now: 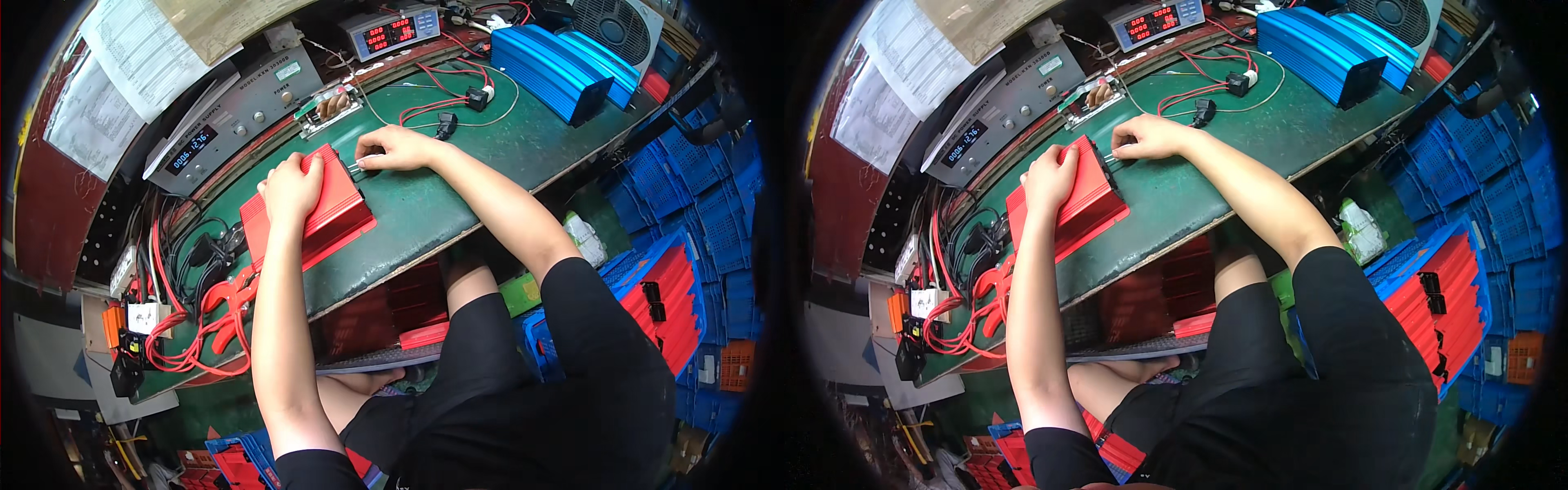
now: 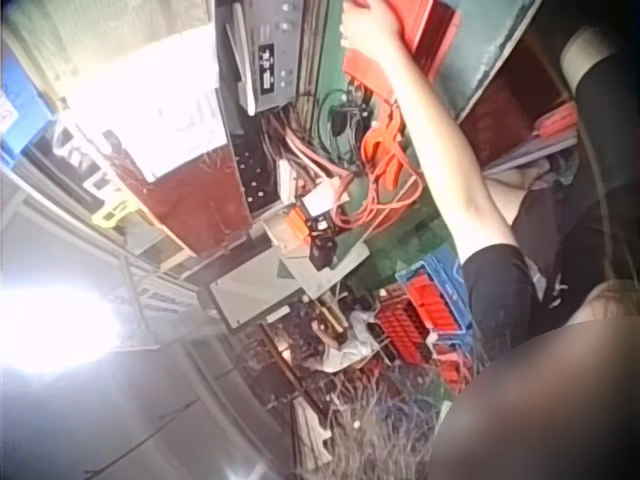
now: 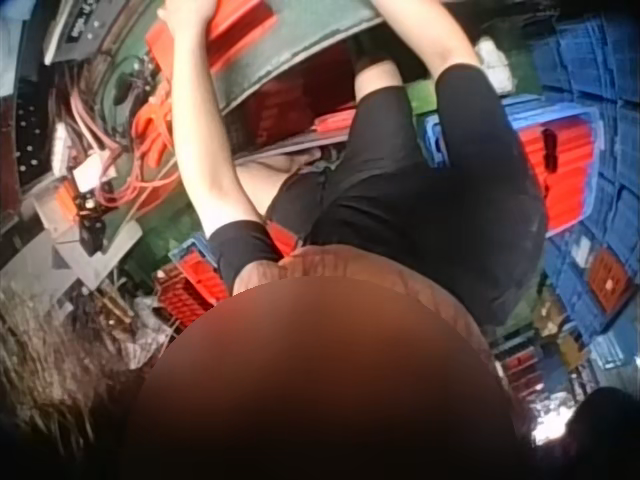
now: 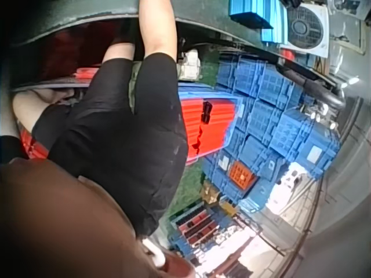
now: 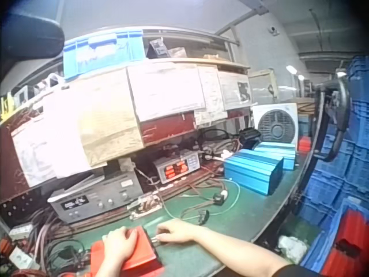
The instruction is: Testing red electronic units by connecting them to power leads and monitoring the output on a digital display.
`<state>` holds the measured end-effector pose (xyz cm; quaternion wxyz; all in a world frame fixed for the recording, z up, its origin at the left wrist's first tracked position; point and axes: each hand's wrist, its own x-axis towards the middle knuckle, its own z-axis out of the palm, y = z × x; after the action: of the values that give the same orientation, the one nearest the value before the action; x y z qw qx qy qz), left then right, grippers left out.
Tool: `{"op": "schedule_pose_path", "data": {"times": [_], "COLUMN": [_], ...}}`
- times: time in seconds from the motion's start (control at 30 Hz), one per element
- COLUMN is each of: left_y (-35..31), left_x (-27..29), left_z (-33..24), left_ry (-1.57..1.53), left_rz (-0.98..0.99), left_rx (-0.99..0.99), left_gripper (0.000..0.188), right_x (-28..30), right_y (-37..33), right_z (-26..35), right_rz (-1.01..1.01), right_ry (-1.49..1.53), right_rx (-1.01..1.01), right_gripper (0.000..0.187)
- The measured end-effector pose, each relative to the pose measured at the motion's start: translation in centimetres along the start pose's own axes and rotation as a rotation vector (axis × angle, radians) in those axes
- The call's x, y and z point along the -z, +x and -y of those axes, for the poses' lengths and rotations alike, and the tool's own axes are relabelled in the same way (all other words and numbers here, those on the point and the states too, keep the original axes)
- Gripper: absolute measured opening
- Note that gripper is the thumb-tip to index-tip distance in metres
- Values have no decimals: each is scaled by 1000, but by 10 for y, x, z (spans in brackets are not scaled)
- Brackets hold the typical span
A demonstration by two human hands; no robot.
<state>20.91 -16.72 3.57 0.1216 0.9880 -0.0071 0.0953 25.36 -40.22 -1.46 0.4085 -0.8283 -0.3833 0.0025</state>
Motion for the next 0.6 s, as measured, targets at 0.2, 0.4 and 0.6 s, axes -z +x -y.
{"op": "schedule_pose_path", "data": {"times": [0.2, 0.4, 0.6], "left_y": [0, -1, -2], "left_x": [-1, 3, 4], "left_z": [0, -3, -4], "left_ry": [2, -3, 0], "left_rz": [-14, 1, 11], "left_rx": [0, 5, 8], "left_gripper": [55, 54, 54], "right_x": [1, 3, 3], "right_y": [-1, -1, -1], "right_z": [3, 6, 7], "right_rz": [1, 43, 41], "right_ry": [-2, -3, -12], "right_rx": [-5, -27, -19], "right_gripper": [34, 33, 33]}}
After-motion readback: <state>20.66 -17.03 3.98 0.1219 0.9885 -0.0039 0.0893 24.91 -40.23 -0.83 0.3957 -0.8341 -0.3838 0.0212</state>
